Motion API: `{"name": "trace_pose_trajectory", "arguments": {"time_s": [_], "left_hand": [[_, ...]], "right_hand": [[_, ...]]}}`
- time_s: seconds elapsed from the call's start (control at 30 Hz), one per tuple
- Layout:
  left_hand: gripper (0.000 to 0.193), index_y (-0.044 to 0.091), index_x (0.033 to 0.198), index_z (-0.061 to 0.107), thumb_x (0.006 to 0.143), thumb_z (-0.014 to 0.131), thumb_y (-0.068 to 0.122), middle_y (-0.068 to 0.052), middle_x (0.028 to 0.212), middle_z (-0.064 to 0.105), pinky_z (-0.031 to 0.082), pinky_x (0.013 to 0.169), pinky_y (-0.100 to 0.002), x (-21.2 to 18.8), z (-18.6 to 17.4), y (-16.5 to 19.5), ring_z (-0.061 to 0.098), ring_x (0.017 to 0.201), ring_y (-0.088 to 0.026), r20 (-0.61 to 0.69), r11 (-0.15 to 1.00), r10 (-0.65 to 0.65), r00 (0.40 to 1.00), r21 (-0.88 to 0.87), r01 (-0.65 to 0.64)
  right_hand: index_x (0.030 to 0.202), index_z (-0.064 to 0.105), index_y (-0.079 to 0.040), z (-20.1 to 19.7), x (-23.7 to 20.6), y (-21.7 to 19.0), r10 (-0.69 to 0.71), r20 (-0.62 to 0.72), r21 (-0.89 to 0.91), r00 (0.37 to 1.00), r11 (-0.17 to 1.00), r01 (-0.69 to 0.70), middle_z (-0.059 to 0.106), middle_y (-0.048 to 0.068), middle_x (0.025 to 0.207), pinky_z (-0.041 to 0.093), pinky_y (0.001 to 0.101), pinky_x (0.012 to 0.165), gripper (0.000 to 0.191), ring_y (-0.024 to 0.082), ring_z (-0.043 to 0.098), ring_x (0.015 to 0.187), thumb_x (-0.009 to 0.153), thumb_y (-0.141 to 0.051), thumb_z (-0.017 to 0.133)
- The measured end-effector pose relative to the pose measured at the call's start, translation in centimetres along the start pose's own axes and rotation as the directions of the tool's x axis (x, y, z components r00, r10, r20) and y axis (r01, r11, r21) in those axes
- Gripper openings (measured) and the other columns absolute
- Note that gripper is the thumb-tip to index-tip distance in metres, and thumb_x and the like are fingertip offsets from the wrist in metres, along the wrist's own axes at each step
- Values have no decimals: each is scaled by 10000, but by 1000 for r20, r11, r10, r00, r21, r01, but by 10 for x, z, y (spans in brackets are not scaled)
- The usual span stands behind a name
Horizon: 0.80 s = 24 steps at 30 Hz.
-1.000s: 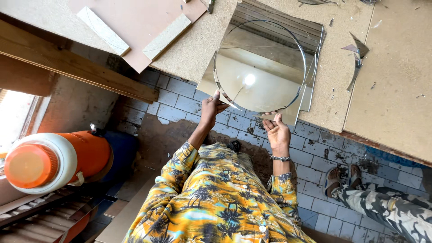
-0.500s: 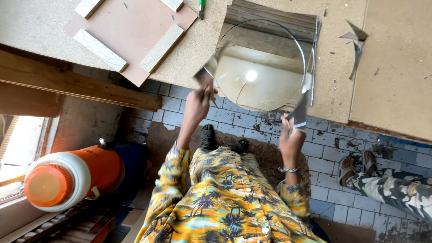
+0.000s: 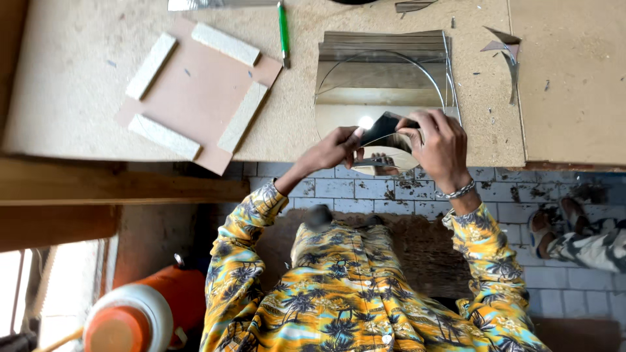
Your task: The person works at a workshop table with cut mirror pieces, snapping off excess edge pieces by hand and using a green-handled glass cutter to score and separate pieces. They gather the curved mirror offcuts and stack them in a pile on the table.
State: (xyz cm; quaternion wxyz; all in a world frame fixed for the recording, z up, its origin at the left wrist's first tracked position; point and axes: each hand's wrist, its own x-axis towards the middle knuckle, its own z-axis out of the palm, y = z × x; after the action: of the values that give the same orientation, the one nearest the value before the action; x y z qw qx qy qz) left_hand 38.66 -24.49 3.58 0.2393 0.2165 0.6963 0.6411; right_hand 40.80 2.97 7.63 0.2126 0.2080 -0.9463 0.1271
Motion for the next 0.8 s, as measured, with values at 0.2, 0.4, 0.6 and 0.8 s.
{"name": "trace_pose_trajectory", "arguments": {"time_s": [0.2, 0.4, 0.6, 0.8], "left_hand": [[533, -7, 1356, 559, 1131, 479, 470, -11, 843, 568, 451, 574, -251, 53, 19, -5, 490, 665, -61, 36, 995, -65, 997, -76, 67], [587, 76, 1508, 352, 1039, 500, 397, -16, 843, 601, 448, 510, -246, 113, 41, 14, 501, 620, -82, 89, 980, -187, 978, -50, 192], [585, 74, 1491, 404, 933, 563, 146, -30, 972, 659, 496, 506, -264, 167, 25, -1, 575, 690, -95, -142, 995, -90, 986, 32, 96], [519, -5, 1242, 542, 880, 765, 292, -236, 1182, 576, 471, 798, -531, 151, -72, -28, 535, 1059, -386, -808, 563, 179, 562, 552, 615]], "right_hand": [[1508, 400, 35, -8, 14, 16, 14, 1, 175, 1000, 984, -14, 591, 277, 1357, 494, 468, 1017, 892, 411, 601, 1213, 819, -312, 848], [1661, 186, 7, -8, 18, 68, 153, 96, 289, 984, 941, -175, 569, 223, 1202, 506, 459, 987, 905, 384, 587, 1103, 926, -46, 711], [1703, 157, -36, 4, 39, 174, 46, 56, 524, 997, 849, -69, 560, 76, 1016, 554, 343, 866, 788, 200, 593, 902, 1057, -13, 609], [1655, 59, -47, -29, 130, 356, 114, -148, 621, 982, 784, 3, 492, 116, 1281, 586, 316, 1026, 842, 144, 590, 1095, 1125, -118, 709]]}}
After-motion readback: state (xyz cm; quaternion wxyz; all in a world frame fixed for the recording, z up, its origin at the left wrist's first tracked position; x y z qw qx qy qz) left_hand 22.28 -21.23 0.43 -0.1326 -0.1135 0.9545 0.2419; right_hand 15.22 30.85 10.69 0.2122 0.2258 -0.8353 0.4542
